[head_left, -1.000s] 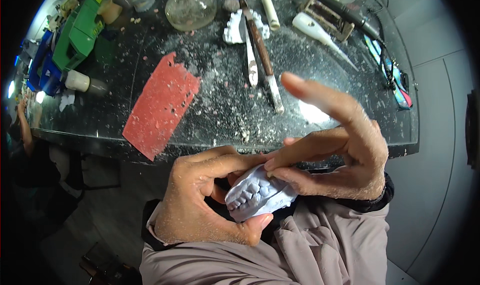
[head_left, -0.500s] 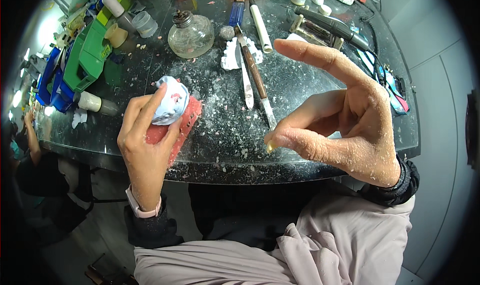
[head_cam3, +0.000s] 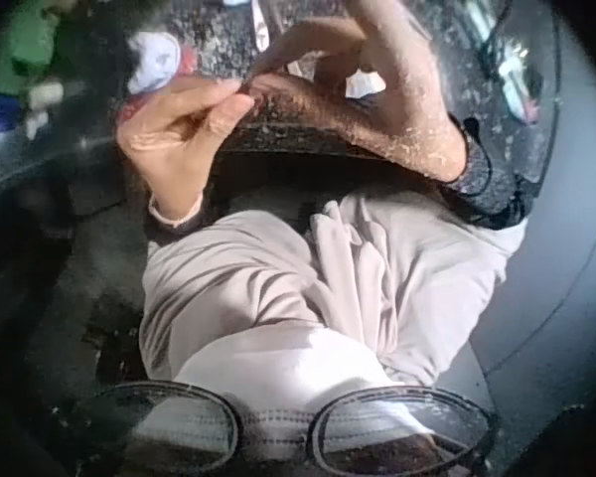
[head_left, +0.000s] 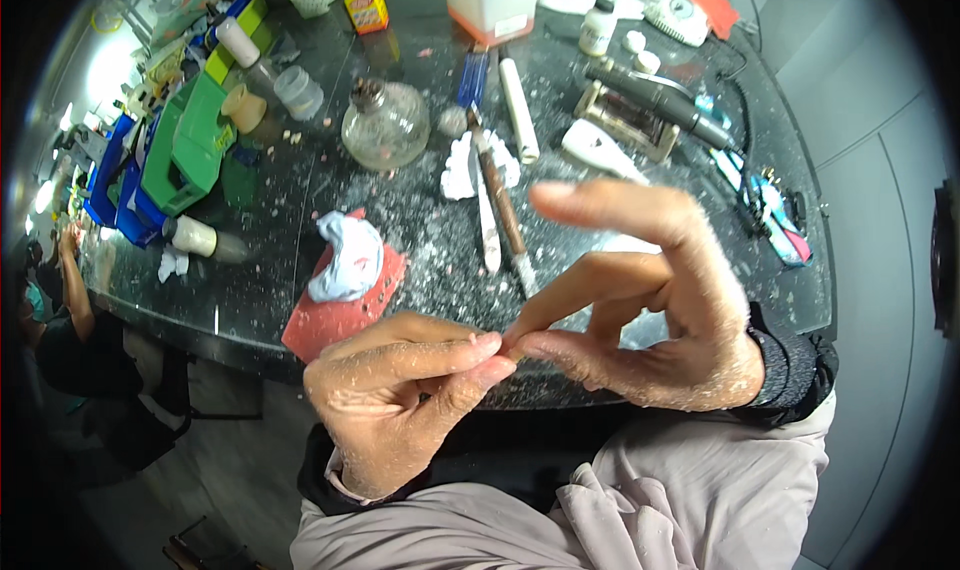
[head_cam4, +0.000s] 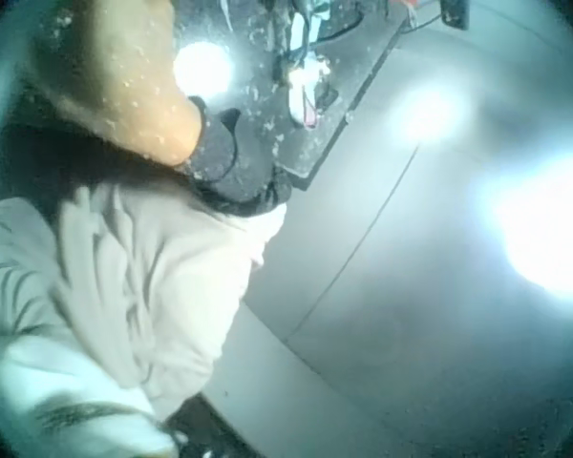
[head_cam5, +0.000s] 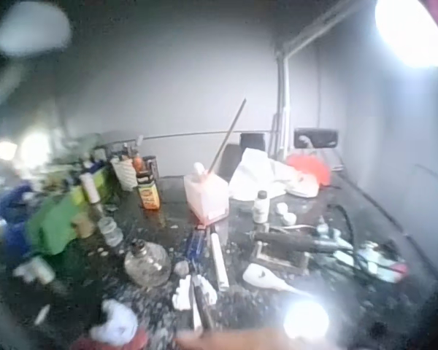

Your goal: The person fits a single artificial tooth into a dental mold, then uses a rotary tool to grind and shape the tooth. They repeatedly test the fit in the mold and continue grinding until the tooth seats properly.

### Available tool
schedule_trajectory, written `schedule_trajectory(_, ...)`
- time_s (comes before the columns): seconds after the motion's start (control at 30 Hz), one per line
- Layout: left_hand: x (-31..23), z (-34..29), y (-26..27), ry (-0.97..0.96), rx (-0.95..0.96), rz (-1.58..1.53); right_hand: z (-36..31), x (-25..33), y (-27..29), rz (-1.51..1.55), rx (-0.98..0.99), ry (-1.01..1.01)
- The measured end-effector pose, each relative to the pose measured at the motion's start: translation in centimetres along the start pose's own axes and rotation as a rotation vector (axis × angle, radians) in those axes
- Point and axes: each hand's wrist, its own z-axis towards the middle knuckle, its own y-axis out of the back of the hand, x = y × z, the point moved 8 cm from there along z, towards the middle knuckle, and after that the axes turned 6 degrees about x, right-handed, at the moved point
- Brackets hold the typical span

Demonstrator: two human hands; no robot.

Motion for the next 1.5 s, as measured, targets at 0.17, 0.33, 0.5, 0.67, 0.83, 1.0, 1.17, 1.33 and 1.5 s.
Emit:
schedule_trajectory(0.17,2.6,0.5,-1.5,0.137,-0.113,-0.368,-1.1,-1.8,0.4,0.146,-0.016,-0.102)
schedule_trajectory(0.33,2.5,1.7,-2.8,0.023,-0.112,-0.44,-1.0,-2.5,0.8,0.256,-0.084,-0.069)
schedule_trajectory(0.5,2.2,1.9,-3.0,-0.052,-0.113,-0.324,-1.4,-2.6,1.3,0.244,-0.168,-0.027)
schedule_trajectory(0.67,1.7,2.1,-3.1,-0.16,-0.213,-0.406,-0.9,-2.9,2.1,0.166,-0.202,-0.11)
schedule_trajectory(0.83,1.3,1.3,-2.2,-0.15,-0.147,-0.39,1.7,-5.3,7.6,-1.06,-0.262,-0.026)
schedule_trajectory(1.0,1.5,1.7,-1.4,-0.275,0.086,-0.338,-0.4,-11.7,9.2,-1.286,-0.1,-0.229)
schedule_trajectory(1.17,0.6,2.0,-2.2,-0.405,0.073,-0.222,0.3,-12.5,9.8,-1.264,-0.135,-0.273)
schedule_trajectory(1.33,0.5,1.7,-0.9,-0.442,-0.101,-0.003,1.6,-5.8,7.0,-0.822,-0.192,-0.109)
schedule_trajectory(1.5,0.0,1.7,-1.0,-0.504,0.033,0.131,0.6,-1.4,2.8,-0.445,0.016,0.154)
